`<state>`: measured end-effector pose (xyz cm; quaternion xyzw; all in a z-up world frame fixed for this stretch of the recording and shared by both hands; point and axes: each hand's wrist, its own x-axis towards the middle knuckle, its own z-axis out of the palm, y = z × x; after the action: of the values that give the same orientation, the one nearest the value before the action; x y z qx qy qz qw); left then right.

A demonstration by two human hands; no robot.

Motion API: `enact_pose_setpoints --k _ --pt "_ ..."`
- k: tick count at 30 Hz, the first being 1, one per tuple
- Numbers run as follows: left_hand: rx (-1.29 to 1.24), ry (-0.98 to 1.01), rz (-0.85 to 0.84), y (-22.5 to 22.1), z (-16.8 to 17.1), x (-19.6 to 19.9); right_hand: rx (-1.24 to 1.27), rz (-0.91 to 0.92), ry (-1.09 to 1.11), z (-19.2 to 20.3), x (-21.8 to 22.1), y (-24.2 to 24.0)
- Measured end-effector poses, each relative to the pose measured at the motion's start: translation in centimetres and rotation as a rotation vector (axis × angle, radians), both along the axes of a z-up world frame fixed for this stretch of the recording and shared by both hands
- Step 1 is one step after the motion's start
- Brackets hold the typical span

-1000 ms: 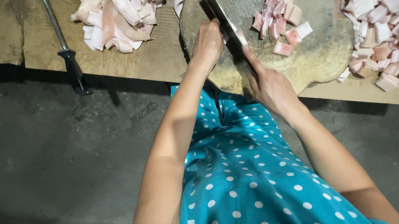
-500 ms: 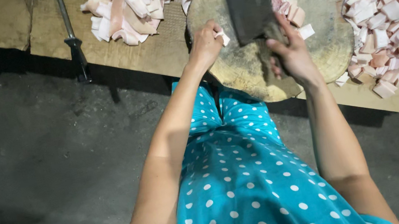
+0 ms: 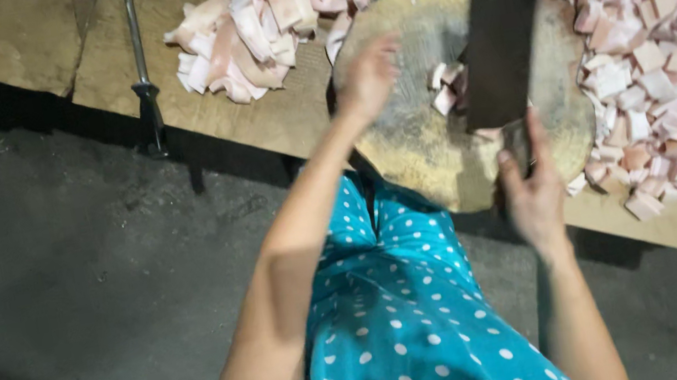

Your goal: The person chops pieces of meat into small squares using a large cleaver on a wooden block. They pick up strips of meat from a pile, place them on the block, and cut them repeatedly.

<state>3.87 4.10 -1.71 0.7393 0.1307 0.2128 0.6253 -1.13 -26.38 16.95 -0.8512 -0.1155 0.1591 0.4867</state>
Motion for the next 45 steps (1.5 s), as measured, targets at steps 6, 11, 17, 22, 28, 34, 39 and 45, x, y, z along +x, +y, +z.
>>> enact_pose_setpoints --k 6,11,17,22,28,34,39,45 --pt "0.348 0.089 0.526 18.7 -5.4 1.2 -0.368 0.207 0.121 -0.4 -1.7 4.9" --pt "0.546 0.112 0.519 26.9 -6.1 5.0 -0.29 0.242 0.042 -1.8 -1.8 4.7" --pt "0.889 0.522 0.241 28.1 -6.7 8.8 -0.351 0.084 -0.15 -3.0 -0.5 2.3" --pt "0.753 0.73 0.095 26.1 -2.3 7.7 -0.481 0.065 -0.046 -3.3 -0.4 2.5" --pt "-0.172 0.654 -0.274 18.7 7.3 2.9 -0.315 0.104 -0.187 -3.5 -0.2 1.9" --pt "-0.488 0.544 -0.883 1.6 6.3 0.9 -0.277 0.127 -0.24 -4.2 0.0 1.4" --pt "0.353 0.41 -0.388 -2.1 6.5 -1.6 -0.304 0.096 -0.156 -3.8 -0.4 1.3" --pt "0.578 0.225 -0.22 -2.6 5.9 -2.3 -0.395 0.141 -0.283 -2.2 -3.5 1.3"
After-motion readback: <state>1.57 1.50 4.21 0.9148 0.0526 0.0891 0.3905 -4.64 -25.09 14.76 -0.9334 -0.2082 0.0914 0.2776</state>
